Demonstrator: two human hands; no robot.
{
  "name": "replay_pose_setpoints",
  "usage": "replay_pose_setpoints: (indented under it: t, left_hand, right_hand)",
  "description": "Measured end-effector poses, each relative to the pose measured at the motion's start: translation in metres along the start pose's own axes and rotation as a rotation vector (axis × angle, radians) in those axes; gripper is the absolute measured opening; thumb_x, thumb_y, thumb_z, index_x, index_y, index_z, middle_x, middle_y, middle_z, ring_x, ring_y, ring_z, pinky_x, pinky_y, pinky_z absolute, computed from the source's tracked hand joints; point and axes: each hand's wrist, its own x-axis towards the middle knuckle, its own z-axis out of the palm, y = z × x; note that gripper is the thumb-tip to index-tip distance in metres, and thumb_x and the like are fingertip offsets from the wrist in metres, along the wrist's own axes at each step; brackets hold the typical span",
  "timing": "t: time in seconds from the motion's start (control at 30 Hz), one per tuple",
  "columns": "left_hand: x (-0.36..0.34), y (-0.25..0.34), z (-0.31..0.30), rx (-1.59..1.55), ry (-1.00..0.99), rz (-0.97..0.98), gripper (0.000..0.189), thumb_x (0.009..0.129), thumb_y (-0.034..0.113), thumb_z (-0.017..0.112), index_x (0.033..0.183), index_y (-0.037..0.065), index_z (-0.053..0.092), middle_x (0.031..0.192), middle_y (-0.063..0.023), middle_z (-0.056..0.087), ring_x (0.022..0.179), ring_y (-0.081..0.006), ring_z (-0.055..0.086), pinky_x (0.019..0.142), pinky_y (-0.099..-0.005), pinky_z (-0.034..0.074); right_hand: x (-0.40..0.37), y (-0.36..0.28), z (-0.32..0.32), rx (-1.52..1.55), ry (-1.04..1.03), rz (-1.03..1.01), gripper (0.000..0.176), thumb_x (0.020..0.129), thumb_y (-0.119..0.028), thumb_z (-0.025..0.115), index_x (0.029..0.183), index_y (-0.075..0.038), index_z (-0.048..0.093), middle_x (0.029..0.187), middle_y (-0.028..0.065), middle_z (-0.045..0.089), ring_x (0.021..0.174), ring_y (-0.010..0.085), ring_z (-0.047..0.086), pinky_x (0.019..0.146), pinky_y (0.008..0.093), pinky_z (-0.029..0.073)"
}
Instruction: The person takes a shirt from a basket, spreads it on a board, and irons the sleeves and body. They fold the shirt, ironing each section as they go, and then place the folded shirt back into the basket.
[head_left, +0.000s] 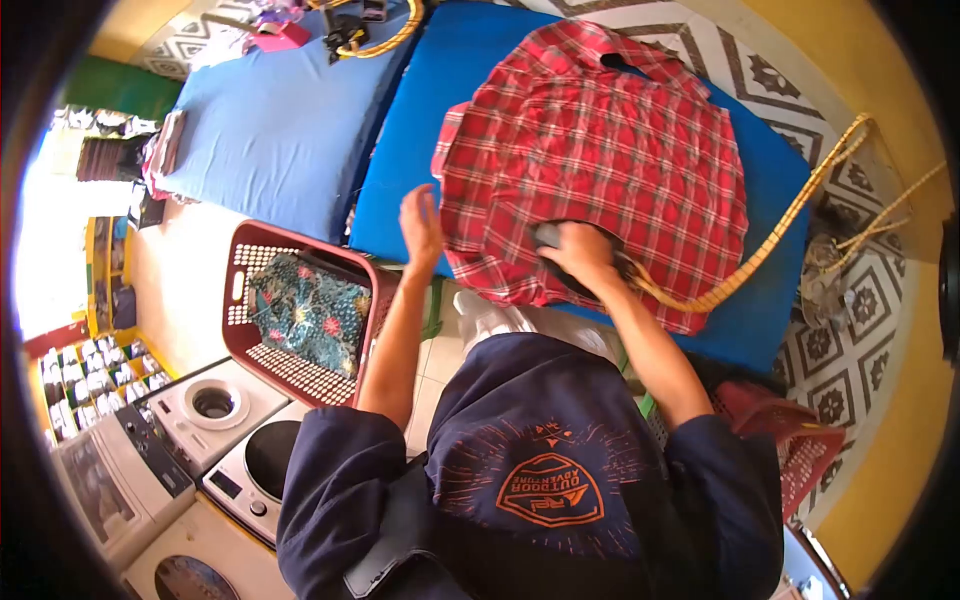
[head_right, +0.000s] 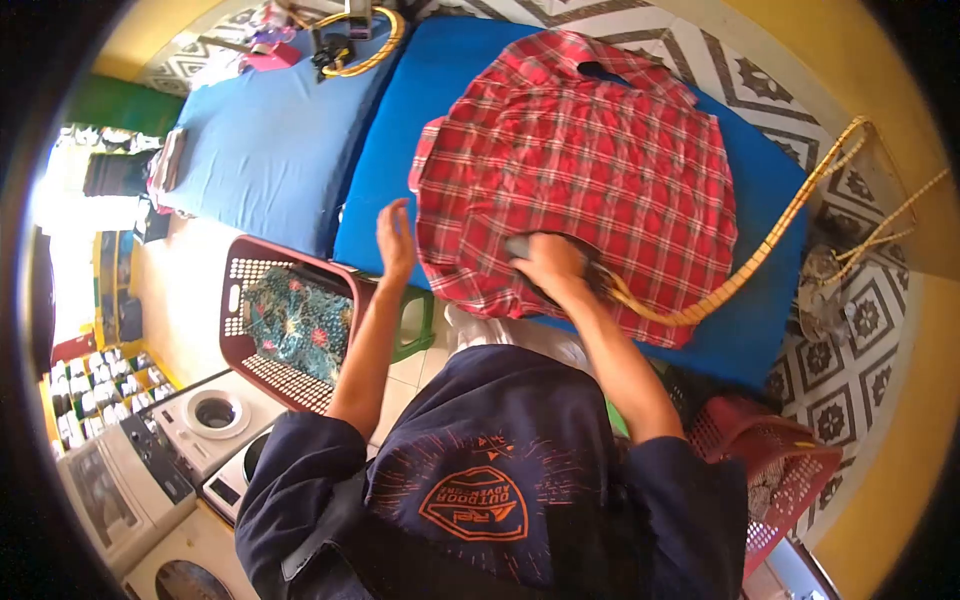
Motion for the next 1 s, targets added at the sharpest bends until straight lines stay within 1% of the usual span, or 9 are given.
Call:
replay_pose_setpoints:
  t: [0.2,0.43,0.47,0.53,0.6,0.7,0.77,0.87,1.0]
  left_hand:
    - [0.043,-0.124,-0.034,0.63,-0.158,0.011,0.054,0.107,0.035,0.038,0.153,0.007,0.037,0.157,-0.0172,0.038,0.14,-0.0418,0.04,0.114,-0.0473,0.034]
    - [0.073,-0.184,-0.041,0.512,-0.245,-0.491,0.057,0.107,0.047,0.026,0.146,0.01,0.044,0.131,-0.0216,0.062,0.122,-0.0437,0.057,0.103,-0.0537,0.043]
    - [0.077,-0.148,-0.054,0.56,-0.355,-0.564,0.057,0.107,0.046,0.022,0.148,0.01,0.04,0.123,-0.0268,0.064,0.117,-0.0469,0.059,0.102,-0.0551,0.044]
    - [0.06,-0.302,-0.041,0.882,-0.552,-0.572,0.059,0.107,0.045,0.018,0.151,0.01,0.036,0.126,-0.033,0.061,0.121,-0.0491,0.056,0.105,-0.0539,0.042]
    - [0.074,-0.254,-0.065,0.74,-0.613,-0.703,0.065,0.105,0.052,0.018,0.15,0.01,0.04,0.128,-0.0332,0.059,0.123,-0.0477,0.055,0.107,-0.0534,0.041]
    - [0.085,-0.22,-0.065,0.577,-0.494,-0.747,0.074,0.102,0.062,0.019,0.148,0.011,0.045,0.131,-0.0336,0.058,0.127,-0.0457,0.053,0.109,-0.0525,0.039]
    - [0.104,-0.086,-0.061,0.388,-0.344,-0.64,0.069,0.099,0.063,0.039,0.143,0.011,0.052,0.131,-0.0267,0.061,0.125,-0.0456,0.054,0.106,-0.0502,0.042]
    - [0.096,-0.115,-0.047,0.357,-0.176,-0.244,0.057,0.096,0.051,0.06,0.136,0.01,0.057,0.123,-0.0249,0.065,0.116,-0.0461,0.059,0.098,-0.0489,0.047]
    - [0.082,-0.166,-0.065,0.402,-0.085,-0.421,0.035,0.1,0.037,0.057,0.113,0.006,0.065,0.102,-0.0261,0.069,0.096,-0.047,0.064,0.081,-0.0537,0.049]
  right_hand:
    - [-0.137,0.216,-0.069,-0.001,0.253,0.444,0.055,0.073,-0.052,0.081,0.097,-0.004,0.073,0.084,0.0232,0.07,0.081,0.0433,0.067,0.069,0.0501,0.05]
    - [-0.156,0.314,-0.095,0.097,0.205,0.576,0.049,0.069,-0.04,0.089,0.093,0.0,0.073,0.082,0.0188,0.073,0.078,0.0378,0.07,0.071,0.0478,0.052]
    - [-0.153,0.308,-0.103,0.109,0.142,0.562,0.049,0.069,-0.04,0.089,0.094,0.0,0.073,0.083,0.0187,0.073,0.079,0.0376,0.07,0.071,0.0477,0.052]
    - [-0.121,0.238,-0.123,0.075,0.067,0.469,0.049,0.072,-0.043,0.086,0.096,-0.003,0.074,0.085,0.0189,0.073,0.08,0.0386,0.07,0.072,0.0472,0.053]
    - [-0.079,0.187,-0.11,0.124,0.118,0.218,0.053,0.072,-0.051,0.083,0.097,-0.004,0.075,0.085,0.0194,0.073,0.08,0.0393,0.07,0.071,0.0463,0.053]
    - [-0.002,0.068,-0.104,0.06,-0.053,0.112,0.055,0.074,-0.055,0.079,0.101,-0.008,0.074,0.089,0.0184,0.072,0.083,0.0391,0.069,0.076,0.047,0.055]
    - [0.053,0.011,-0.067,0.014,-0.014,-0.1,0.051,0.076,-0.049,0.079,0.103,-0.006,0.073,0.091,0.0182,0.073,0.085,0.0391,0.07,0.078,0.0483,0.055]
    - [0.118,-0.067,-0.026,-0.051,-0.098,-0.151,0.048,0.078,-0.045,0.08,0.098,-0.002,0.071,0.095,0.0212,0.073,0.089,0.0392,0.071,0.079,0.0486,0.056]
    - [0.143,-0.09,-0.007,-0.06,-0.096,-0.147,0.047,0.078,-0.046,0.08,0.094,-0.003,0.071,0.092,0.0212,0.072,0.088,0.0387,0.071,0.079,0.0477,0.057]
